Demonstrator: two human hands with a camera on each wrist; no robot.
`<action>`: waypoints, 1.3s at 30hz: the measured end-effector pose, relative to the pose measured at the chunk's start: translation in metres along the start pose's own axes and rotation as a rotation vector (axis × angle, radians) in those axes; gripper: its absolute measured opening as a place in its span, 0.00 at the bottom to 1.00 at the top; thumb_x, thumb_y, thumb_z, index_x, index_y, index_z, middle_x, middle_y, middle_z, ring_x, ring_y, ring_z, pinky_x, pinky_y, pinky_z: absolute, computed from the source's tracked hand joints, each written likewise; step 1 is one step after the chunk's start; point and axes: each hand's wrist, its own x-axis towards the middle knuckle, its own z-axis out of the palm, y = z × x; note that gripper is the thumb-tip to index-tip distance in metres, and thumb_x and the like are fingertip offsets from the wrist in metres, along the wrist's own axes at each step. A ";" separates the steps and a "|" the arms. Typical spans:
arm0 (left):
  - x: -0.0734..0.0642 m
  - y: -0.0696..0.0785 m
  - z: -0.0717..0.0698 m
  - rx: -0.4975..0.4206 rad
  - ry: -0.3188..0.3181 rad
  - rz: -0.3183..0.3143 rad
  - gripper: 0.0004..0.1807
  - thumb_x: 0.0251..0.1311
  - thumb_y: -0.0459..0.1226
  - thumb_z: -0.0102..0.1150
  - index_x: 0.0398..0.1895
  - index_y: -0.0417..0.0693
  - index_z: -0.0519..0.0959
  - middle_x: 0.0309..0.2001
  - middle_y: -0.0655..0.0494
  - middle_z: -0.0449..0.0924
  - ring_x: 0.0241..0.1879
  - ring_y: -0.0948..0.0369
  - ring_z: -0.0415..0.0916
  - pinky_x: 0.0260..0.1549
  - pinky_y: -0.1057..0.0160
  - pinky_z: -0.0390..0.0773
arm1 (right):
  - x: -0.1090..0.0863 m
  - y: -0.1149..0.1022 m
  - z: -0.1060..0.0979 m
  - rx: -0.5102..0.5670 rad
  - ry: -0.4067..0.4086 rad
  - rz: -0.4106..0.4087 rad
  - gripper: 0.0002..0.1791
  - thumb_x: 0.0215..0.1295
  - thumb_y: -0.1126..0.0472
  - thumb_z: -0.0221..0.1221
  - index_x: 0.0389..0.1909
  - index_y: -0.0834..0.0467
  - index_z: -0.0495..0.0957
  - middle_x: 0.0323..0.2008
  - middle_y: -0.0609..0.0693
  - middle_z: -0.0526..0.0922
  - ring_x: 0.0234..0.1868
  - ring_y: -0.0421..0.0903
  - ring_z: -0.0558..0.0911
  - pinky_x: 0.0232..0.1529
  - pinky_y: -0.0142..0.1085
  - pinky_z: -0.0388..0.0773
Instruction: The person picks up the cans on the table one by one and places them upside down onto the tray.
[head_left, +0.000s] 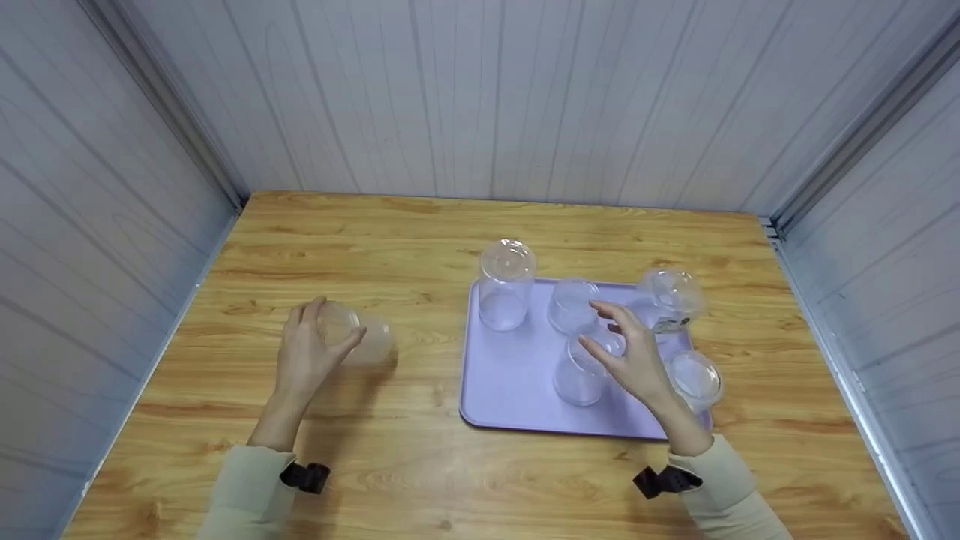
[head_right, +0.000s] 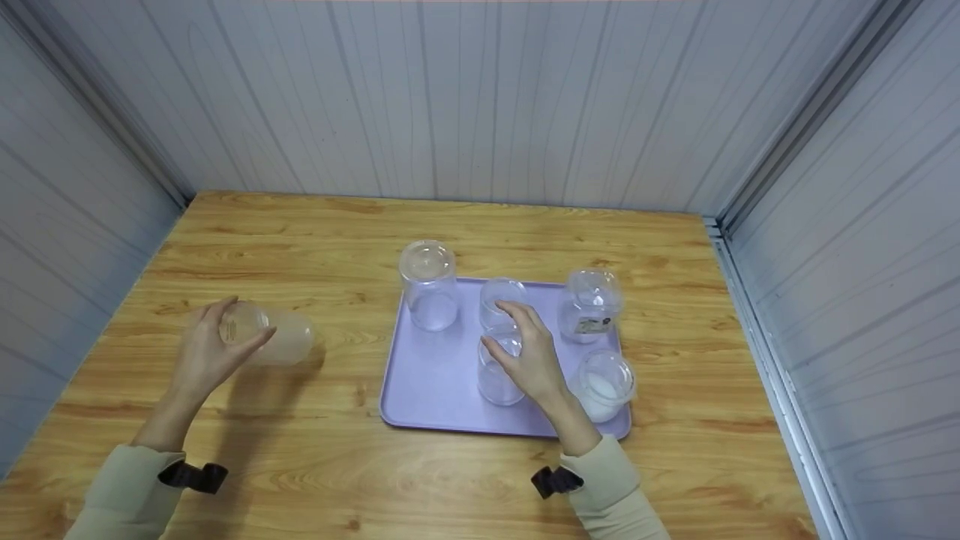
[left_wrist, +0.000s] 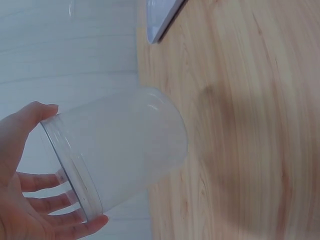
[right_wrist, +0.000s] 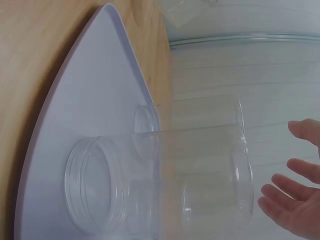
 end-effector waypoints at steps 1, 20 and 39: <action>0.000 0.002 0.001 -0.012 0.004 0.001 0.42 0.46 0.51 0.63 0.58 0.32 0.61 0.54 0.34 0.61 0.53 0.40 0.59 0.48 0.43 0.64 | 0.001 -0.005 0.000 0.002 0.006 -0.005 0.25 0.46 0.69 0.65 0.49 0.68 0.72 0.46 0.59 0.75 0.45 0.52 0.74 0.42 0.44 0.74; -0.004 0.029 0.016 -0.145 0.092 0.065 0.42 0.45 0.51 0.64 0.57 0.33 0.63 0.52 0.39 0.65 0.53 0.45 0.63 0.51 0.49 0.66 | 0.004 -0.028 -0.002 0.283 0.051 0.145 0.21 0.50 0.76 0.59 0.47 0.76 0.68 0.46 0.64 0.74 0.45 0.55 0.74 0.45 0.46 0.73; -0.013 0.053 0.033 -0.315 0.162 0.089 0.38 0.45 0.49 0.65 0.56 0.35 0.66 0.49 0.45 0.69 0.45 0.52 0.66 0.37 0.54 0.74 | -0.001 -0.010 0.002 0.654 0.031 0.251 0.21 0.56 0.74 0.55 0.51 0.75 0.65 0.49 0.73 0.67 0.49 0.59 0.72 0.48 0.36 0.72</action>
